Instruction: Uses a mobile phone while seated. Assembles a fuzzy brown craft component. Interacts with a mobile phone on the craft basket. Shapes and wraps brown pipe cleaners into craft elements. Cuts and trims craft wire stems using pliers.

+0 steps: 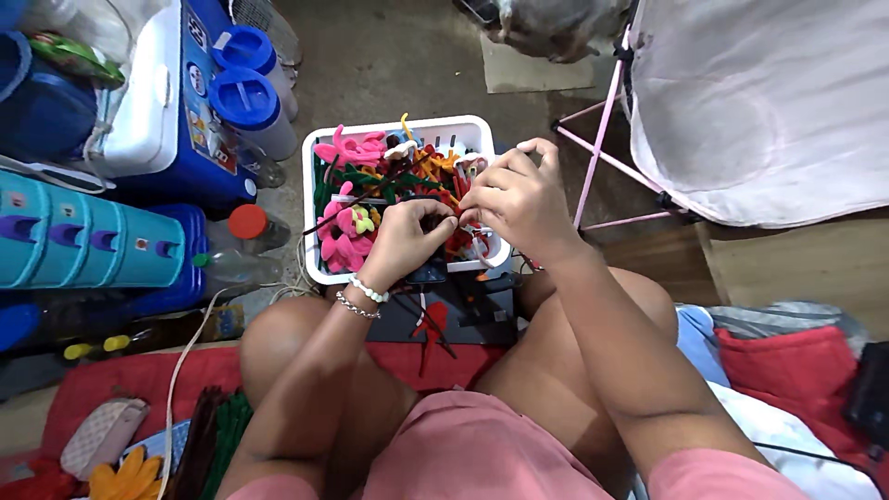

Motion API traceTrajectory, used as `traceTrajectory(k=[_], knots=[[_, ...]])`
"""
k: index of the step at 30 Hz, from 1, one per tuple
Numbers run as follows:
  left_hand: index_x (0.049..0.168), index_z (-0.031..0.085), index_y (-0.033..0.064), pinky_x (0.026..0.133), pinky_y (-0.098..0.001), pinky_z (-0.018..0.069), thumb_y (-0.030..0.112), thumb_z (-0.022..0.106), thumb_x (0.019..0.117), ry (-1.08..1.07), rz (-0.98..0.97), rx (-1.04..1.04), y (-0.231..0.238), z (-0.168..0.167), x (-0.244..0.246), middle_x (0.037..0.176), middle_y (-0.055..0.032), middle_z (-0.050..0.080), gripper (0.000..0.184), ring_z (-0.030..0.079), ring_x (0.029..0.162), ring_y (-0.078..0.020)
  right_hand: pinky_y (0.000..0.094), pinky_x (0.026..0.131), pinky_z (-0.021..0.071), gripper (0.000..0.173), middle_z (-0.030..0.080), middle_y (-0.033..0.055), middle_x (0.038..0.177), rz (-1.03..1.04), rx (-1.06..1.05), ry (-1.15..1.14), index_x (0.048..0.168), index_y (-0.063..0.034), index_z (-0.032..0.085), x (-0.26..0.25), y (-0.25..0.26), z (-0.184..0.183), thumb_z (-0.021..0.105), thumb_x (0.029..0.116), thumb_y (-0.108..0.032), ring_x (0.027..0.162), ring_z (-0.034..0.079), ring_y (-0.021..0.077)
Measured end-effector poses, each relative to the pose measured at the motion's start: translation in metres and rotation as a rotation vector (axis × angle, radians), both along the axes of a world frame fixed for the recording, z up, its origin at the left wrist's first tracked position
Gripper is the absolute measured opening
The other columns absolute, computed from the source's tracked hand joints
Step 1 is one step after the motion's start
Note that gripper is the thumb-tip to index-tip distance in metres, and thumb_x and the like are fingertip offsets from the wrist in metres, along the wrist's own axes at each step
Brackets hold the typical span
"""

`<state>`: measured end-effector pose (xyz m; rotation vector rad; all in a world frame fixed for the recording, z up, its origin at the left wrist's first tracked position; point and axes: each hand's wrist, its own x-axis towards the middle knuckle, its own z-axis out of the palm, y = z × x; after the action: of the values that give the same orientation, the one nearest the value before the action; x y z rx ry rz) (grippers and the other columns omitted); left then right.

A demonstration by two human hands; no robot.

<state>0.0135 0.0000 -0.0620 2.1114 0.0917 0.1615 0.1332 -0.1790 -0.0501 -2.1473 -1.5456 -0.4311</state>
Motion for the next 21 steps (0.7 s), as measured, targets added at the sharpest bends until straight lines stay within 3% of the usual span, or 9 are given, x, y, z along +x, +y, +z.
traceTrajectory(k=[13, 21], knots=[[0.099, 0.076, 0.0110, 0.070, -0.0259, 0.0552, 0.018, 0.067, 0.0993, -0.027, -0.019, 0.048, 0.0081, -0.0013, 0.0018, 0.088, 0.0007, 0.073, 0.012, 0.067, 0.077, -0.0048, 0.0639, 0.107, 0.0331, 0.011, 0.074, 0.0035, 0.095, 0.076, 0.015, 0.067, 0.096, -0.0154, 0.081, 0.0013, -0.0024, -0.0022, 0.070, 0.0945, -0.019, 0.103, 0.066, 0.0282], [0.096, 0.076, 0.0109, 0.067, -0.0251, 0.0557, 0.018, 0.068, 0.0983, -0.043, -0.034, 0.024, 0.0080, -0.0033, 0.0026, 0.084, 0.0014, 0.073, 0.011, 0.067, 0.072, -0.0039, 0.0641, 0.108, 0.0326, 0.011, 0.073, 0.0026, 0.094, 0.096, 0.023, 0.063, 0.095, -0.0162, 0.081, 0.0037, -0.0030, -0.0044, 0.070, 0.0949, -0.020, 0.102, 0.066, 0.0274]])
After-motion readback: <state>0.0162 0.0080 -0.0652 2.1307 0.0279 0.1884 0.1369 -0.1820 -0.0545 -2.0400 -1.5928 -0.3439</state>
